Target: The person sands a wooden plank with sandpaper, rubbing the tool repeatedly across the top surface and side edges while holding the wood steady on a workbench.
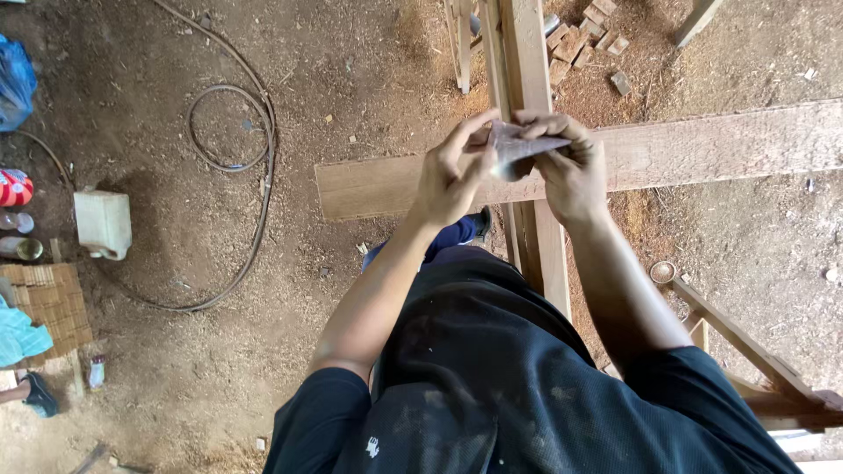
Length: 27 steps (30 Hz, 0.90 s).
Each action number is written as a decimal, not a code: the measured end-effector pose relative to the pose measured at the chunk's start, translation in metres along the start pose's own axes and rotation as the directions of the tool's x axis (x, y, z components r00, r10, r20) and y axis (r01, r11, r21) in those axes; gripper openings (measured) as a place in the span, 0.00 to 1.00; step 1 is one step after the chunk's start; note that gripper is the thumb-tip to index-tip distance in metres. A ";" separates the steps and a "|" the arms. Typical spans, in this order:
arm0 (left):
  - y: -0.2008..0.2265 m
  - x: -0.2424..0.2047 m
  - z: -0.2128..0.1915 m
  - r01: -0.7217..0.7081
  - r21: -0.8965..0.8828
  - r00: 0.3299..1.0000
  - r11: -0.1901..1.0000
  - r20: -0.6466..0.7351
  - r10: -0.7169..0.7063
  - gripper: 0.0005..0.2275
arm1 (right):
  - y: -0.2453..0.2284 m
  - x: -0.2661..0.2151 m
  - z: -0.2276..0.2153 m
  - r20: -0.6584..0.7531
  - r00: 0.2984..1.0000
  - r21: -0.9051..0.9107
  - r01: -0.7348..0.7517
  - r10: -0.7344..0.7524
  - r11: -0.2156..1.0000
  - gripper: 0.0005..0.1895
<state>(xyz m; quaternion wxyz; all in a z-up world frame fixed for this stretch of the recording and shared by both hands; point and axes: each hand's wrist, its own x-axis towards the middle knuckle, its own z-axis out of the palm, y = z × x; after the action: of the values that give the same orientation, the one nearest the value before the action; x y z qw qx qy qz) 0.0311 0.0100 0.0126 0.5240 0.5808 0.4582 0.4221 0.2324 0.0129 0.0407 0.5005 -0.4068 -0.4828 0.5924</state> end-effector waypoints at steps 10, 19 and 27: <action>0.011 0.000 -0.011 -0.280 0.409 0.879 0.869 -0.255 0.403 0.09 | -0.021 -0.001 0.010 0.211 0.961 0.622 -0.275 0.181 0.733 0.16; 0.041 -0.019 -0.006 -0.502 0.781 0.706 0.373 0.120 0.698 0.07 | -0.033 -0.013 0.050 0.045 0.978 0.546 -0.195 0.204 0.815 0.22; -0.009 -0.013 -0.003 -0.393 0.757 0.825 0.522 0.039 0.564 0.23 | 0.015 -0.008 -0.029 -0.199 0.795 -0.758 0.245 -0.573 0.604 0.09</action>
<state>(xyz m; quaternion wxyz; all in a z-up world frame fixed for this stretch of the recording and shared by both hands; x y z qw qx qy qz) 0.0243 -0.0018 0.0037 0.0542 0.7961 0.4620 0.3871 0.2588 0.0090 0.0199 0.5254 -0.5573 -0.6304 0.1264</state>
